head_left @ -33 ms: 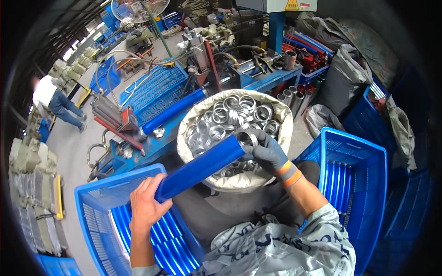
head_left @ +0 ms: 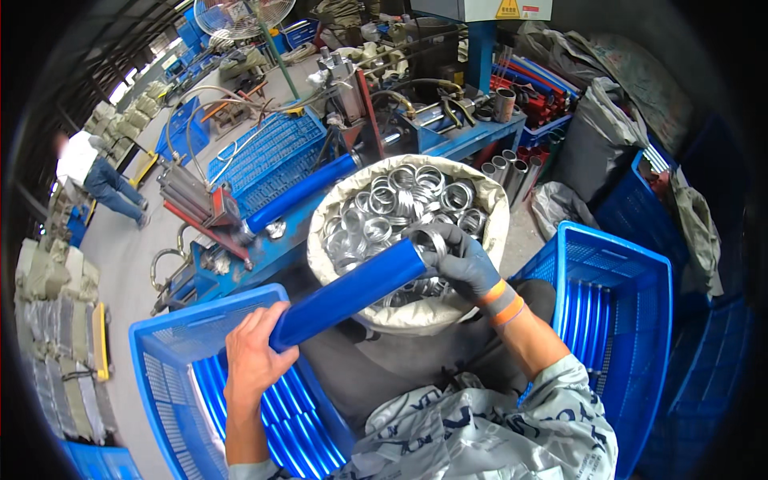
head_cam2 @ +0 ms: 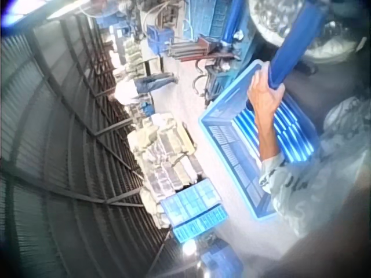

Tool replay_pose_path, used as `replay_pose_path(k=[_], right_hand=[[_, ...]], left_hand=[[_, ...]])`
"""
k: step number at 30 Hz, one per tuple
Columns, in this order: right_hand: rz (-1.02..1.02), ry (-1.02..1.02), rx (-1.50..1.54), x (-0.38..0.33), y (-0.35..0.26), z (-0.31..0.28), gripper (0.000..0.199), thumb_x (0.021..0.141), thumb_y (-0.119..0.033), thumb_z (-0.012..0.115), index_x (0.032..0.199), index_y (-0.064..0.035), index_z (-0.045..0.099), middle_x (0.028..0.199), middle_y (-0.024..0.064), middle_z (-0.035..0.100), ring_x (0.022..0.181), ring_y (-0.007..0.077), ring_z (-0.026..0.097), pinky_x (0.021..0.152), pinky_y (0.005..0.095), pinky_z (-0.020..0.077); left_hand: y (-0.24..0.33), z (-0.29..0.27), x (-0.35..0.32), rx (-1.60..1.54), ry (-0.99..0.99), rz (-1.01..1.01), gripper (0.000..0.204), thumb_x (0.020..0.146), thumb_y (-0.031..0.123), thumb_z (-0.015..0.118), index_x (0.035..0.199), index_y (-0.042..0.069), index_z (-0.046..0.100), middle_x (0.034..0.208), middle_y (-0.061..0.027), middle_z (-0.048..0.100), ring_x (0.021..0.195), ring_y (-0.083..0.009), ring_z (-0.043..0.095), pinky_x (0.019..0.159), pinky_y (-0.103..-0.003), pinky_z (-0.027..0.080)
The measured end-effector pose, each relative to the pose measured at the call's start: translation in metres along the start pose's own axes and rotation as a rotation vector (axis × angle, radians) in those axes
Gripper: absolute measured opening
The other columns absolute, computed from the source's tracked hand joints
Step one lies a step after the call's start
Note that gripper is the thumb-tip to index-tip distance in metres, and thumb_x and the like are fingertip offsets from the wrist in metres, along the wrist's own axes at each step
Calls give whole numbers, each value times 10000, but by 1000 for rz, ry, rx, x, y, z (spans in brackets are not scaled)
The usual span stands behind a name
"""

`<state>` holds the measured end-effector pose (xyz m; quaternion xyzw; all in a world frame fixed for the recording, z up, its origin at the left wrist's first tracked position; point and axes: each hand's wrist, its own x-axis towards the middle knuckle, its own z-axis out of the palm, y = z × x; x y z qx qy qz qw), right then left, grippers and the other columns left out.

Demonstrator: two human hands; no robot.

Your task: Insert metal rings into blue cylinders and place them in a blue crate.

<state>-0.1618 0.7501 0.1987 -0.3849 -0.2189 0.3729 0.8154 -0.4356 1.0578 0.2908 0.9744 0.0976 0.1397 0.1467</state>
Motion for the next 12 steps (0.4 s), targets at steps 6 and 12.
replay_pose_path(k=[6, 12], right_hand=[[-37, -81, -170, 1, 2, -3, 743, 921, 45, 913, 1606, -6, 631, 1510, 61, 728, 1353, 173, 705, 1196, 367, 569], [57, -91, -398, 3, -14, 11, 809, 926, 50, 918, 1667, 15, 595, 1551, 63, 710, 1380, 167, 676, 1202, 354, 546]], left_hand=[[-8, -1, -8, 26, -17, 7, 688, 690, 116, 882, 1365, 108, 753, 1079, -130, 761, 1030, -387, 757, 899, -501, 615], [-15, 0, -11, 34, -17, 8, 720, 684, 130, 893, 1391, 115, 755, 1093, -126, 763, 1045, -383, 757, 911, -496, 615]])
